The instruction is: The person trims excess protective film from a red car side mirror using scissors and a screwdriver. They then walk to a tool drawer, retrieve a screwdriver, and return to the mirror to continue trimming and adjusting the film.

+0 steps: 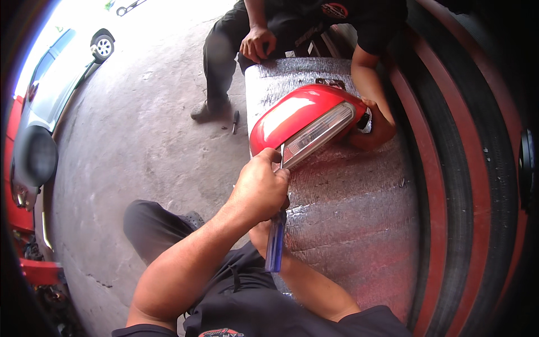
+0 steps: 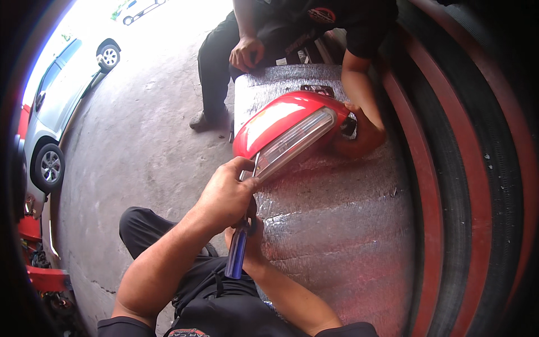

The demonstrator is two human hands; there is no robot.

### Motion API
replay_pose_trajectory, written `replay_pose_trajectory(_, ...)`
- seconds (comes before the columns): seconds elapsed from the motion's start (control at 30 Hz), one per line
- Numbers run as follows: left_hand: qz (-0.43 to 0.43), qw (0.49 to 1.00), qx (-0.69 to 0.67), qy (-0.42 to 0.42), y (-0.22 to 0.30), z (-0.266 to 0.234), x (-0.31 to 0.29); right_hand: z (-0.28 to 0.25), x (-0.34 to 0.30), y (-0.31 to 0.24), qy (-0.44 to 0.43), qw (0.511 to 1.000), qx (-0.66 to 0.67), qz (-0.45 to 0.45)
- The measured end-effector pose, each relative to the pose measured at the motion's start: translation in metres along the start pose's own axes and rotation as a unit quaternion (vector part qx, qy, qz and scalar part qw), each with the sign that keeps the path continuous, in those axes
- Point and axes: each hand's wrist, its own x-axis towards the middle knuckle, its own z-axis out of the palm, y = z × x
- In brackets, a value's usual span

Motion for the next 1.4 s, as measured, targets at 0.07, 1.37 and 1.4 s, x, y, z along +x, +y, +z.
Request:
replay_pose_trajectory(0.07, 0.079, 0.995, 0.026, 0.049, -0.021, 0.005, 0.010, -0.003, -0.006, 0.001, -0.008, 0.998, -0.049, -0.028)
replay_pose_trajectory(1.37, 0.184, 0.980, -0.040, 0.072, -0.064, 0.017, 0.023, -0.132, 0.133, -0.208, -0.077, 0.964, -0.101, 0.236)
replay_pose_trajectory(1.4, 0.185, 0.979, -0.044, 0.069, -0.062, 0.015, 0.023, -0.131, 0.140, -0.207, -0.086, 0.962, -0.102, 0.238)
